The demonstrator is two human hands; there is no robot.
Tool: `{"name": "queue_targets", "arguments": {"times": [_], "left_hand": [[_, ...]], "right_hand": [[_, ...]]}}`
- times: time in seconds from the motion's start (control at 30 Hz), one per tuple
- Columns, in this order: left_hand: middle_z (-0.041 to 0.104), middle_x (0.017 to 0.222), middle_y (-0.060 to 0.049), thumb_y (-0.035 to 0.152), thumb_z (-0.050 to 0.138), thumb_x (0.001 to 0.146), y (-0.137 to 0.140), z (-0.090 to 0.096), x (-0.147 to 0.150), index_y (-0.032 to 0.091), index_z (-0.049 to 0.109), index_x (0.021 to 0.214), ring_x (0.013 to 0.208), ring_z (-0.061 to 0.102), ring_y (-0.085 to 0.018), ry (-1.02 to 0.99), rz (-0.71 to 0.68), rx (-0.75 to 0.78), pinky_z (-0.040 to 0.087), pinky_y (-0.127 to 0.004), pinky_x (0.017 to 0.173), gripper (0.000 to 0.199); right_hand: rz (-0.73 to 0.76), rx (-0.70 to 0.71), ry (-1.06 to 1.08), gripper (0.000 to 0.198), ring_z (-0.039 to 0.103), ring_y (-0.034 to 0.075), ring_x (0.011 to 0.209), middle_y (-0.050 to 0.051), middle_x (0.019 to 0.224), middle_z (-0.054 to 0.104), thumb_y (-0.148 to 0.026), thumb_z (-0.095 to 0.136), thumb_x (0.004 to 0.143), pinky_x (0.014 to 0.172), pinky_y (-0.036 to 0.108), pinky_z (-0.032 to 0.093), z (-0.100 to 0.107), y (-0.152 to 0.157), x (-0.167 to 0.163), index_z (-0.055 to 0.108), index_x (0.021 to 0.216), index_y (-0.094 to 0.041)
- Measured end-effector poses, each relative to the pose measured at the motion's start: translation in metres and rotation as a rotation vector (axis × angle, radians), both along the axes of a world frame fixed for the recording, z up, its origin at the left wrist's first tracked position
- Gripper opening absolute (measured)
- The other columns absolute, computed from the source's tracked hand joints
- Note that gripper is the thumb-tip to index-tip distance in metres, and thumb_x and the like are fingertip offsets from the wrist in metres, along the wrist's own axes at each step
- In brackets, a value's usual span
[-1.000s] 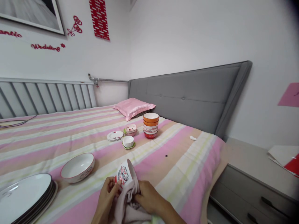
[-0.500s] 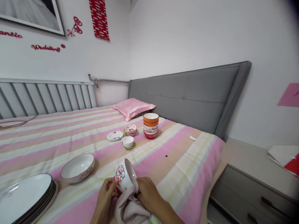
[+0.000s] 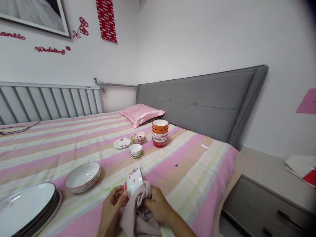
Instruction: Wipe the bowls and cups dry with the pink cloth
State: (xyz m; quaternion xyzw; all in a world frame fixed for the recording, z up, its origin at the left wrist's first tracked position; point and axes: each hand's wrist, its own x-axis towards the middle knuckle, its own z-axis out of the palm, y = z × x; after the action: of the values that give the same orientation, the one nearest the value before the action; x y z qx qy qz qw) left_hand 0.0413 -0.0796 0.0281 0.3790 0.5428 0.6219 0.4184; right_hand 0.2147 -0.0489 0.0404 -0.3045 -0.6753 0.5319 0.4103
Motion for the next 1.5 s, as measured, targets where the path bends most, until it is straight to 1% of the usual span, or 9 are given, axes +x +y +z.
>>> {"name": "queue_targets", "arguments": {"times": [0.17, 0.37, 0.6, 0.73, 0.87, 1.07, 1.2, 1.37, 1.5], "left_hand": [[0.068, 0.075, -0.005, 0.05, 0.082, 0.052, 0.001, 0.003, 0.003, 0.016, 0.066, 0.087, 0.073, 0.063, -0.021, 0.01, -0.004, -0.012, 0.05, -0.028, 0.065, 0.051], [0.068, 0.068, -0.004, 0.053, 0.084, 0.044, -0.001, 0.014, 0.008, 0.015, 0.065, 0.081, 0.063, 0.059, -0.019, -0.018, 0.055, -0.061, 0.046, -0.025, 0.054, 0.057], [0.062, 0.059, 0.001, 0.051, 0.082, 0.053, 0.002, 0.001, 0.0, 0.013, 0.062, 0.086, 0.054, 0.05, -0.011, -0.062, 0.031, -0.041, 0.041, -0.02, 0.051, 0.055], [0.061, 0.061, 0.002, 0.051, 0.081, 0.056, 0.001, 0.0, 0.001, 0.014, 0.06, 0.091, 0.053, 0.05, -0.01, -0.109, 0.025, -0.085, 0.039, -0.019, 0.048, 0.055], [0.058, 0.058, 0.004, 0.05, 0.081, 0.056, 0.0, 0.002, 0.002, 0.014, 0.059, 0.092, 0.05, 0.048, -0.009, -0.176, 0.014, -0.096, 0.037, -0.018, 0.046, 0.055], [0.06, 0.059, 0.002, 0.05, 0.082, 0.055, 0.0, 0.005, 0.004, 0.014, 0.062, 0.086, 0.049, 0.051, -0.01, -0.153, 0.046, -0.109, 0.04, -0.02, 0.047, 0.051], [0.066, 0.063, -0.002, 0.048, 0.082, 0.053, 0.0, 0.005, 0.002, 0.014, 0.065, 0.08, 0.053, 0.055, -0.013, -0.074, 0.073, -0.047, 0.046, -0.023, 0.052, 0.047], [0.071, 0.077, -0.006, 0.048, 0.081, 0.055, 0.0, 0.003, -0.002, 0.014, 0.069, 0.089, 0.065, 0.061, -0.017, -0.028, 0.056, -0.018, 0.048, -0.025, 0.059, 0.05], [0.071, 0.084, -0.007, 0.046, 0.082, 0.055, 0.0, 0.001, -0.002, 0.015, 0.07, 0.1, 0.077, 0.064, -0.023, -0.029, 0.008, -0.026, 0.052, -0.03, 0.068, 0.056]], "right_hand": [[0.002, -0.02, 0.078, 0.041, 0.064, 0.019, 0.089, 0.003, 0.092, 0.07, -0.006, 0.048, 0.068, 0.08, 0.028, 0.048, 0.003, 0.0, -0.001, 0.069, 0.101, -0.015], [-0.006, 0.051, -0.194, 0.039, 0.065, 0.02, 0.09, 0.003, 0.095, 0.072, -0.009, 0.05, 0.07, 0.079, 0.026, 0.047, 0.003, -0.005, 0.002, 0.069, 0.102, -0.019], [-0.024, 0.229, -0.511, 0.03, 0.066, 0.02, 0.083, 0.005, 0.087, 0.073, -0.005, 0.048, 0.065, 0.074, 0.024, 0.043, -0.003, -0.005, 0.003, 0.07, 0.082, -0.017], [-0.09, 0.323, -0.645, 0.027, 0.064, 0.023, 0.089, 0.009, 0.089, 0.072, -0.006, 0.051, 0.063, 0.082, 0.028, 0.042, -0.012, -0.002, 0.0, 0.069, 0.081, -0.015], [-0.13, 0.4, -0.678, 0.033, 0.061, 0.024, 0.094, 0.011, 0.094, 0.069, -0.007, 0.049, 0.064, 0.089, 0.03, 0.039, -0.024, 0.003, -0.001, 0.067, 0.09, -0.014], [-0.117, 0.412, -0.62, 0.04, 0.059, 0.023, 0.095, 0.01, 0.098, 0.068, -0.004, 0.048, 0.06, 0.094, 0.032, 0.036, -0.029, 0.004, 0.0, 0.065, 0.094, -0.014], [-0.133, 0.353, -0.534, 0.039, 0.059, 0.023, 0.096, 0.009, 0.096, 0.068, -0.003, 0.047, 0.058, 0.097, 0.034, 0.036, -0.025, 0.002, 0.001, 0.065, 0.091, -0.015], [-0.116, 0.113, -0.339, 0.028, 0.061, 0.02, 0.084, 0.004, 0.084, 0.069, -0.007, 0.047, 0.063, 0.078, 0.028, 0.046, -0.014, 0.001, 0.0, 0.067, 0.081, -0.016], [-0.058, -0.014, -0.114, 0.024, 0.061, 0.018, 0.078, 0.001, 0.078, 0.068, -0.01, 0.049, 0.068, 0.072, 0.025, 0.048, -0.004, 0.001, -0.001, 0.069, 0.081, -0.015]]}}
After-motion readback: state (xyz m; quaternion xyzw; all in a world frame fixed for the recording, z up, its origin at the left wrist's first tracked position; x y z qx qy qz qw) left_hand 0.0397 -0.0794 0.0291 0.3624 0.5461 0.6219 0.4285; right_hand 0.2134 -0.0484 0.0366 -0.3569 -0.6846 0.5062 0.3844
